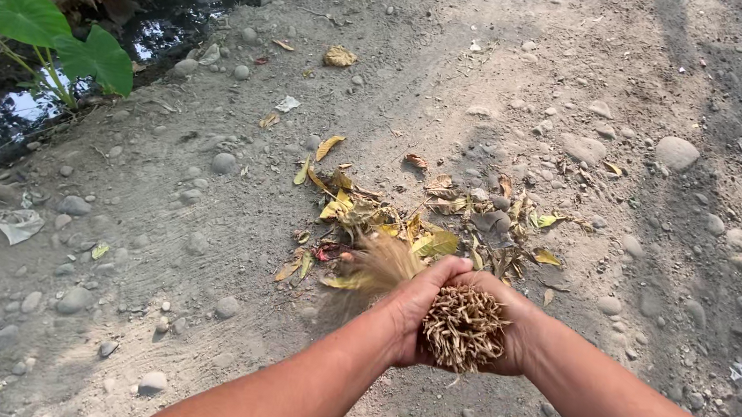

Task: The person sweeps yellow leaves and debris on a dirt path using a stick broom held with both hands, gathering the items into a pile.

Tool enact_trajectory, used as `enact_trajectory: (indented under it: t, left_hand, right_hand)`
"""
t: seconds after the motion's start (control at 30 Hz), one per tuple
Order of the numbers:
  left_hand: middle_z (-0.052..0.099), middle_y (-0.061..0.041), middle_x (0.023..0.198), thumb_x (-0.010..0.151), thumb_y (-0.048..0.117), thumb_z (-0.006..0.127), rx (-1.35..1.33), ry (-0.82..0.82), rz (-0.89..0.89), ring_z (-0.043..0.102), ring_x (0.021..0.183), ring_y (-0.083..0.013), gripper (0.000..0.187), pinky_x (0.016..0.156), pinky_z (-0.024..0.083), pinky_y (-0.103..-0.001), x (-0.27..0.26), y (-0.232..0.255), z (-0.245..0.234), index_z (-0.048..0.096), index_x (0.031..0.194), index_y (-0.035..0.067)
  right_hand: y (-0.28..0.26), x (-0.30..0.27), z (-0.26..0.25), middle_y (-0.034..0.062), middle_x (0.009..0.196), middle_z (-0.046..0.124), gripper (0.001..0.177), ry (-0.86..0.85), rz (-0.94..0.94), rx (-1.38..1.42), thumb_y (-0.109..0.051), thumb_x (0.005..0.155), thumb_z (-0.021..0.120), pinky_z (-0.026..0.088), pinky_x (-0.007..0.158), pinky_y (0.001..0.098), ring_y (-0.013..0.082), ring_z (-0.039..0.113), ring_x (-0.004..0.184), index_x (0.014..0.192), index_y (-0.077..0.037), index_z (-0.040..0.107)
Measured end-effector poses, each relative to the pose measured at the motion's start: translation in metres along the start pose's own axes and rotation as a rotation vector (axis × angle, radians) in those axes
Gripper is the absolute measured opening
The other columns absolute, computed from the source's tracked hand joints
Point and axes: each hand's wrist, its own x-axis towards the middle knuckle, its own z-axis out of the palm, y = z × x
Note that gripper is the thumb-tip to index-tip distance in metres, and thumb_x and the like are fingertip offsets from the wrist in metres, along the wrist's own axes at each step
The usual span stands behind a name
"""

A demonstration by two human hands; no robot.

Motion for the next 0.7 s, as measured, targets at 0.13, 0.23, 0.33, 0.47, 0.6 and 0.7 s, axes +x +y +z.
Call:
enact_trajectory:
  t: [0.13, 0.23, 0.33, 0.47, 0.6, 0.7]
  left_hand:
    - [0.077, -0.008, 0.089, 0.083, 0.049, 0.075, 0.022, -0.070, 0.104, 0.074, 0.069, -0.0196, 0.048, 0.064, 0.063, -0.036, -0.016, 0.010, -0.018, 0.070, 0.109, 0.010]
    - [0.076, -0.013, 0.090, 0.083, 0.044, 0.079, 0.002, -0.050, 0.110, 0.074, 0.067, -0.0202, 0.046, 0.065, 0.063, -0.032, -0.043, 0.013, -0.022, 0.070, 0.108, 0.006]
    - [0.076, -0.009, 0.085, 0.084, 0.039, 0.079, 0.032, 0.207, 0.141, 0.074, 0.062, -0.0174, 0.042, 0.060, 0.063, -0.031, -0.061, 0.016, -0.005, 0.068, 0.101, 0.002]
    - [0.070, -0.007, 0.077, 0.089, 0.037, 0.071, -0.050, 0.289, 0.120, 0.069, 0.057, -0.0206, 0.033, 0.055, 0.061, -0.036, -0.076, 0.026, -0.008, 0.062, 0.097, 0.006]
    - [0.070, -0.007, 0.074, 0.090, 0.039, 0.068, -0.203, 0.345, 0.012, 0.070, 0.059, -0.0230, 0.033, 0.054, 0.061, -0.040, -0.071, 0.037, -0.049, 0.064, 0.097, 0.007]
    - [0.070, -0.005, 0.070, 0.084, 0.051, 0.067, -0.155, 0.124, -0.043, 0.070, 0.055, -0.0212, 0.040, 0.049, 0.060, -0.039, -0.051, 0.048, -0.081, 0.067, 0.094, 0.012]
  right_hand:
    - [0.008, -0.002, 0.020, 0.0151, 0.079, 0.075, 0.038, 0.088, -0.151, -0.109, -0.030, 0.100, 0.042, 0.060, 0.044, 0.0366, 0.0241, 0.070, 0.055, 0.100, -0.001, 0.067]
    - [0.017, -0.006, 0.029, 0.0110, 0.076, 0.073, 0.031, 0.112, -0.143, -0.104, -0.033, 0.100, 0.046, 0.060, 0.048, 0.0378, 0.0230, 0.070, 0.056, 0.099, -0.008, 0.064]
    - [0.013, -0.015, 0.024, 0.0145, 0.077, 0.074, 0.036, 0.013, -0.029, 0.029, -0.034, 0.099, 0.046, 0.062, 0.048, 0.0376, 0.0257, 0.070, 0.054, 0.094, -0.003, 0.065]
    - [0.002, -0.004, 0.042, 0.0205, 0.087, 0.074, 0.039, 0.007, 0.138, 0.019, -0.029, 0.100, 0.041, 0.065, 0.058, 0.0419, 0.0288, 0.073, 0.065, 0.101, 0.001, 0.065]
    - [-0.002, 0.030, 0.080, 0.0212, 0.085, 0.075, 0.043, -0.134, 0.285, -0.074, -0.034, 0.095, 0.044, 0.065, 0.055, 0.0407, 0.0292, 0.073, 0.062, 0.099, 0.002, 0.067]
    - [-0.003, 0.046, 0.098, 0.0236, 0.087, 0.076, 0.046, -0.128, 0.224, -0.068, -0.033, 0.097, 0.044, 0.065, 0.055, 0.0393, 0.0293, 0.074, 0.063, 0.102, 0.006, 0.068]
